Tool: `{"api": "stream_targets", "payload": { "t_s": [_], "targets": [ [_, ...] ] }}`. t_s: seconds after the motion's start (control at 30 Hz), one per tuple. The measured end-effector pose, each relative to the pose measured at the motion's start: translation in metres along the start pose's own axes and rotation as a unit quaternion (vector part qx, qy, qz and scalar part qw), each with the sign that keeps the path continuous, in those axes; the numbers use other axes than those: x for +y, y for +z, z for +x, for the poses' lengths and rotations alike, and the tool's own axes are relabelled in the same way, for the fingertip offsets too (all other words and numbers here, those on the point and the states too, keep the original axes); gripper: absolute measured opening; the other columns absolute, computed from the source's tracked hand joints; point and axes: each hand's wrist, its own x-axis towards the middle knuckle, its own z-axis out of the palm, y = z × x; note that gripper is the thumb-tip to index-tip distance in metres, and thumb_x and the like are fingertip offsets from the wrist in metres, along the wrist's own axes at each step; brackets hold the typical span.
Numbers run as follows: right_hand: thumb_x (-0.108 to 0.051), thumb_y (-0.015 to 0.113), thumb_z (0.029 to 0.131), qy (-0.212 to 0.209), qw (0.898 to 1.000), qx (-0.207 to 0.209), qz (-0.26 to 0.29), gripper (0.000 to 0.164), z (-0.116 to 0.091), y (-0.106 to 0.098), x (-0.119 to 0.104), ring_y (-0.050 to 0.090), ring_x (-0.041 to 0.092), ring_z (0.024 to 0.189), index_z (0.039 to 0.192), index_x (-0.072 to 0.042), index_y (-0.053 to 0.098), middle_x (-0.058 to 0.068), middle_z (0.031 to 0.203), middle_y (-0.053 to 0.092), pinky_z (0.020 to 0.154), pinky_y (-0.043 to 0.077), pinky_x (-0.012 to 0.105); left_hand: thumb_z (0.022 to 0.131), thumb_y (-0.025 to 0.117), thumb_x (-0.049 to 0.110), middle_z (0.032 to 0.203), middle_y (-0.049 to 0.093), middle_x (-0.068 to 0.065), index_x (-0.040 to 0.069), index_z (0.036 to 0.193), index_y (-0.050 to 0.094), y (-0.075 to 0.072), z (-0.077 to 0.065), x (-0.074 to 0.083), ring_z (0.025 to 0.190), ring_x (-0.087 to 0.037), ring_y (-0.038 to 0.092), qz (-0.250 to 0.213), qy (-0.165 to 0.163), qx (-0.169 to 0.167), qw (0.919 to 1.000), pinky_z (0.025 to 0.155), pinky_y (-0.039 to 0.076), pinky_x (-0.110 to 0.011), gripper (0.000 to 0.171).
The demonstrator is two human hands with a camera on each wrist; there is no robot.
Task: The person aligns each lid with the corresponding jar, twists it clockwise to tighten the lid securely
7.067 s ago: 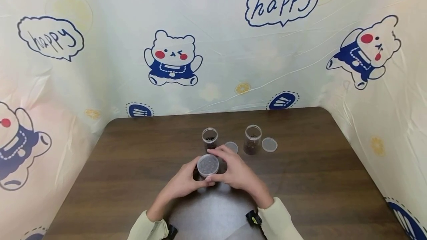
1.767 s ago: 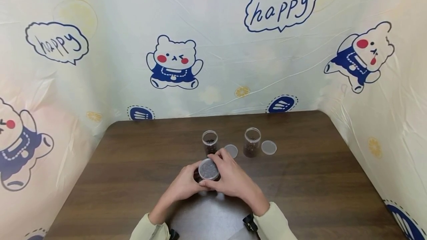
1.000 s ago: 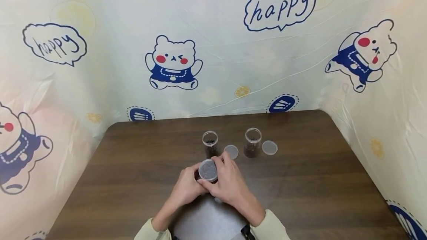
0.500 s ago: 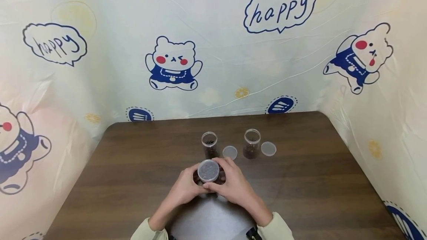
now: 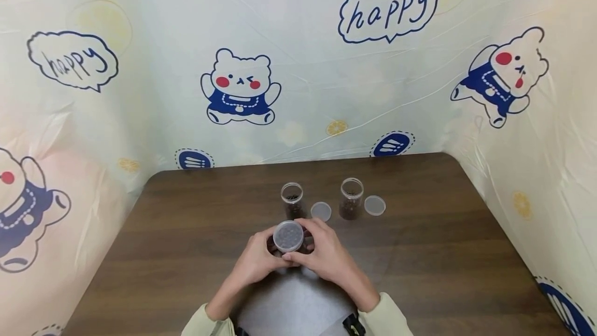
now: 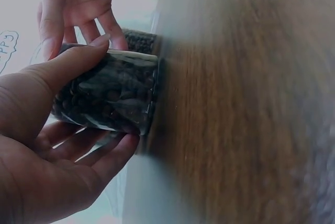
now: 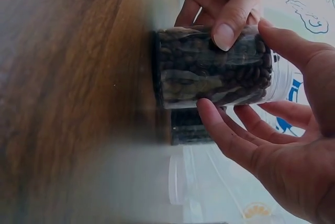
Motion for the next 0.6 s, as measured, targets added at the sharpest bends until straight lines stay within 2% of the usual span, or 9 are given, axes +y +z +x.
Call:
{"api": "stream_targets", "payload": {
  "t_s": [0.17, 0.6],
  "targets": [
    [-0.037, 0.096, 0.076, -0.004, 1.0, 0.002, -0.002, 0.068, 0.004, 0.003, -0.005, 0.065, 0.009, 0.105, 0.136, -0.021, 0.067, -0.007, 0.116, 0.067, 0.09, 0.061, 0.038, 0.068, 0.101, 0.026, 0.113, 0.079, 0.003, 0.019, 0.126, 0.073, -0.006, -0.001, 0.0, 0.105, -0.012, 0.071, -0.009, -0.007, 0.005, 0.9999, 0.092, 0.056, -0.028, 0.065],
    [-0.036, 0.093, 0.08, -0.03, 1.0, 0.002, -0.001, 0.068, 0.024, 0.016, -0.016, 0.066, 0.012, 0.111, 0.139, -0.017, 0.064, -0.002, 0.123, 0.068, 0.098, 0.058, 0.041, 0.066, 0.101, 0.018, 0.117, 0.076, -0.001, 0.017, 0.128, 0.069, -0.028, -0.002, -0.002, 0.108, -0.016, 0.069, -0.013, -0.038, 0.05, 0.998, 0.095, 0.056, -0.036, 0.07]
  ]
}}
